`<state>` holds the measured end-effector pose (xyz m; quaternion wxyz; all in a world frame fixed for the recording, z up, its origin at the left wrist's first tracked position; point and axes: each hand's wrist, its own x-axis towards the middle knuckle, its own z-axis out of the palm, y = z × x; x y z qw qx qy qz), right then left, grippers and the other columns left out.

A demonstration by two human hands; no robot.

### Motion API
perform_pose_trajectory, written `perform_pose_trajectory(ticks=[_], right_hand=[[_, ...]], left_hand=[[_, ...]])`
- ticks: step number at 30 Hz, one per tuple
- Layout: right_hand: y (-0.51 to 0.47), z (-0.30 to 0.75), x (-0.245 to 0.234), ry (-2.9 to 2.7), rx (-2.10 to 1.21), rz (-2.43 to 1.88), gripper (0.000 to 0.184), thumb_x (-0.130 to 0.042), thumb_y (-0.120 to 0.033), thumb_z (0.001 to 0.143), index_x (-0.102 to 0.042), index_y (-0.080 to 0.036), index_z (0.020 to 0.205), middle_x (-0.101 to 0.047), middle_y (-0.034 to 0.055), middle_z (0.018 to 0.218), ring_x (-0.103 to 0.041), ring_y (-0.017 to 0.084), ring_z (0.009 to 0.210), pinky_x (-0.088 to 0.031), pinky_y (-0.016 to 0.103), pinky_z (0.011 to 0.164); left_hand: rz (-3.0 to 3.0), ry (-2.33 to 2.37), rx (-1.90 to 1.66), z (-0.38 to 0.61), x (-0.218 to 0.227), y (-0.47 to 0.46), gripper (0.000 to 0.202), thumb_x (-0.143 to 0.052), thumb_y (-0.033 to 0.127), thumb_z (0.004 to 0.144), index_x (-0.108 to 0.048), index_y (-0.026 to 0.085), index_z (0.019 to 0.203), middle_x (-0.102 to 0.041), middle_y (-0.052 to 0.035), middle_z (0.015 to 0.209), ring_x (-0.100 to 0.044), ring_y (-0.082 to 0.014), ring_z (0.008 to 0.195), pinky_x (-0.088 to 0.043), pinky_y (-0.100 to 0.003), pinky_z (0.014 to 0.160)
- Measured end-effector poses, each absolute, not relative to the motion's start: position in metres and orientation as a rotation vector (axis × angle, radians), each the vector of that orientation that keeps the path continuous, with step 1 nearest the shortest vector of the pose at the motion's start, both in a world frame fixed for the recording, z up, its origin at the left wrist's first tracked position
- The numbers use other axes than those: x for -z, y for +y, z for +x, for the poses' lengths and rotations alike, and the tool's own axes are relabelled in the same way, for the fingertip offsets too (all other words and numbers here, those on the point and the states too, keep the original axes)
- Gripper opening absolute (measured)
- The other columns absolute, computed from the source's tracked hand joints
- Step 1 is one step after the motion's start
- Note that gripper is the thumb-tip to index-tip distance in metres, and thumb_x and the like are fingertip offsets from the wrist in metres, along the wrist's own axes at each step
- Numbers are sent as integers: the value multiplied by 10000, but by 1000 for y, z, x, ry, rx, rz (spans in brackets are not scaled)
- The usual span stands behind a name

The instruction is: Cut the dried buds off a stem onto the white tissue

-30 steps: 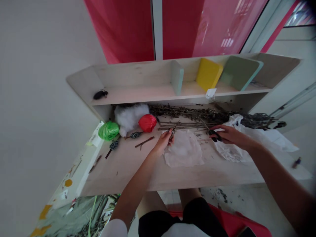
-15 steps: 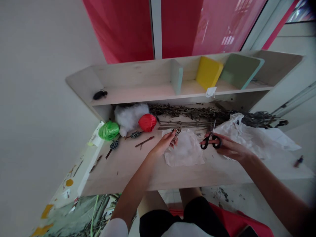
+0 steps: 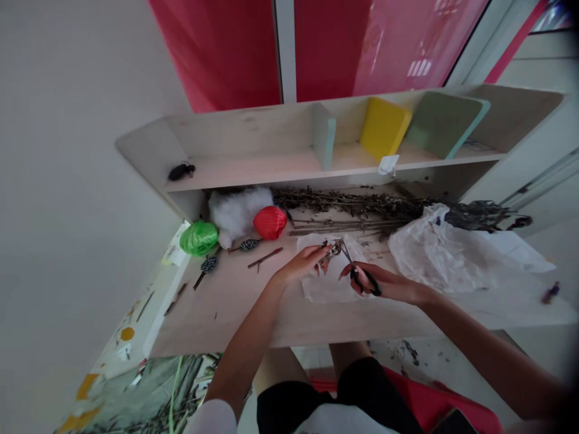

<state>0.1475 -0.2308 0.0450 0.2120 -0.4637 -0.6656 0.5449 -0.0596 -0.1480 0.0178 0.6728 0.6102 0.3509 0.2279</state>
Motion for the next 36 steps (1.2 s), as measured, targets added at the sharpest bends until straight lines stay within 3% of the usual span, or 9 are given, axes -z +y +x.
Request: perform_pose_trajectory(ticks=[8,14,21,29,36], right_hand=[[-226,143,-42,-1704,-1526,-1349,733,-402,-751,817,-603,-93,1070,-493,-3,617,-332,66,477,-248,202,394],[-227,146,-35,-1590,-1612,-1295,673,-441,-684,851,-608,-75,1084,-462,-29,563,-305,51,416,-235,200,353],[-230,142,-38,-1514,-1654,-1254,635,-464,-646,867,-645,-66,1051,-398,-45,526,-315,56,420,-242,203,363],[-236,139,-37,-1474,-1652,-1288,648,-458,-647,867,-655,-60,1059,-383,-57,491,-280,54,391,-215,221,374],[-238,135,-32,-1469,-1649,-1263,633,-467,-651,861,-644,-63,1018,-354,-67,502,-255,45,393,-204,219,381]], left_hand=[[1456,818,-420,-61,-15,-148,595,-506,746,705,-532,153,749,-567,14,631,-527,-89,548,-387,-231,562],[1470,809,-409,-65,-11,-142,539,-507,689,748,-542,151,738,-568,11,640,-524,-88,557,-406,-235,587],[1414,917,-414,-72,-22,-140,403,-572,538,787,-622,144,851,-582,4,681,-536,-104,623,-414,-238,623],[1374,867,-354,-77,-7,-133,443,-578,580,778,-618,142,821,-603,0,689,-547,-96,615,-423,-232,614],[1285,902,-397,-79,-13,-137,385,-637,524,761,-622,140,789,-569,13,668,-537,-96,640,-433,-238,641]])
